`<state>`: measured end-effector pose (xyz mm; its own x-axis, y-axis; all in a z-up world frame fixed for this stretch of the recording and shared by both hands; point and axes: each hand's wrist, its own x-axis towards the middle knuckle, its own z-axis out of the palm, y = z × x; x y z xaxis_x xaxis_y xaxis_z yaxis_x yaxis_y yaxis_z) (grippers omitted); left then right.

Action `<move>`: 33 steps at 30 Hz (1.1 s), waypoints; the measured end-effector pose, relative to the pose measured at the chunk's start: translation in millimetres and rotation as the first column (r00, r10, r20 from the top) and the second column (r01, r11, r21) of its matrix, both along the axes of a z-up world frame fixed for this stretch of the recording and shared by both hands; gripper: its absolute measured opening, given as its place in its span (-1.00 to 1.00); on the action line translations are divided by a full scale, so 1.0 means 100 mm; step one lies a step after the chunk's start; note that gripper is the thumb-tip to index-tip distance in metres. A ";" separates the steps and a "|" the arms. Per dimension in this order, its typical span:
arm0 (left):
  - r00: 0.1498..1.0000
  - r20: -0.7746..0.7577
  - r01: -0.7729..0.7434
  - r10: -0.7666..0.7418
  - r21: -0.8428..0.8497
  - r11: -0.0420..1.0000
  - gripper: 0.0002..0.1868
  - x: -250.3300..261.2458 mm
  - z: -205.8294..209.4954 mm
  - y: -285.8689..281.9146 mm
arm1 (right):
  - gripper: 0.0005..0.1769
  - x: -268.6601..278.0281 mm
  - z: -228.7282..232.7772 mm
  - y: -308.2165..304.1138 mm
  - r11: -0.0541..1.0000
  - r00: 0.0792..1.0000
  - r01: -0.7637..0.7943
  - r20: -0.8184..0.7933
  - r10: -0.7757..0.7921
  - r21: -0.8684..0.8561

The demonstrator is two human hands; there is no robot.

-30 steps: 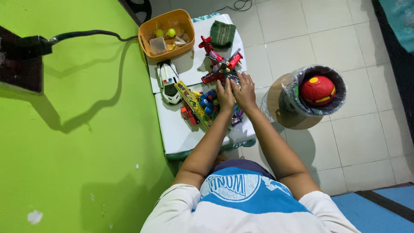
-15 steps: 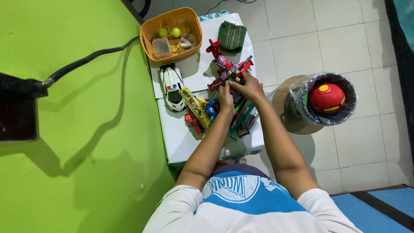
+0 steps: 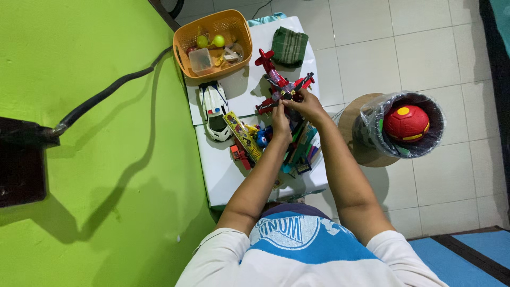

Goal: The person wipes a dark cabinet shelf with a green cloth, then picks up various toys from a nearby table and places them on the shelf one by one. The items include a toy car, a toy airplane, a toy police car, and several packaged toys.

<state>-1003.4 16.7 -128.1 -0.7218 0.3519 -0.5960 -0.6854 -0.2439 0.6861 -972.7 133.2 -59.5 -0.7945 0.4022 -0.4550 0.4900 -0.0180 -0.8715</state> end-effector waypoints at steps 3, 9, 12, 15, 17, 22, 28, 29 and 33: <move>0.999 -0.052 0.010 -0.009 0.021 1.000 -0.57 0.01 0.06 -0.01 | -0.24 -0.01 -0.03 0.01 1.000 1.000 0.016 -0.007 -0.016 -0.013; 0.987 -0.162 -0.005 0.014 0.055 0.998 -0.68 0.03 0.19 0.02 | -0.22 0.07 -0.10 0.03 0.997 0.986 0.052 -0.156 -0.060 -0.058; 0.957 -0.288 0.029 -0.025 0.009 1.000 -0.69 0.05 0.29 0.00 | -0.24 0.11 -0.12 0.04 0.994 0.956 0.056 -0.281 -0.082 -0.097; 0.891 -0.449 0.050 -0.073 -0.062 0.997 -0.72 0.08 0.35 0.01 | -0.24 0.12 -0.07 0.05 0.986 0.911 0.042 -0.400 -0.104 -0.159; 0.875 -0.481 0.049 -0.056 -0.027 0.998 -0.73 0.08 0.39 0.02 | -0.22 0.13 0.03 0.04 0.973 0.894 0.038 -0.427 -0.134 -0.226; 0.790 -0.610 0.069 -0.064 -0.016 0.998 -0.72 0.03 0.55 0.05 | -0.13 0.16 0.37 0.01 0.941 0.855 0.008 -0.486 -0.183 -0.339; 0.736 -0.660 0.101 -0.153 -0.116 0.988 -0.54 0.03 0.77 0.06 | -0.09 0.20 0.55 0.02 0.965 0.834 0.056 -0.519 -0.187 -0.257; 0.735 -0.656 0.110 -0.173 -0.136 0.985 -0.53 0.05 0.79 0.06 | -0.11 0.22 0.56 0.03 0.965 0.828 0.060 -0.527 -0.191 -0.256; 0.810 -0.561 0.151 -0.174 -0.087 0.985 -0.44 0.15 0.78 0.14 | -0.13 0.41 0.58 0.04 0.960 0.798 0.099 -0.555 -0.234 -0.262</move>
<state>-988.3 30.9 -49.7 -0.8694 0.4801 -0.1168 -0.2026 -0.1307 0.9705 -931.9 136.8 -2.0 -0.8644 0.5022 -0.0233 -0.1289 -0.2662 -0.9553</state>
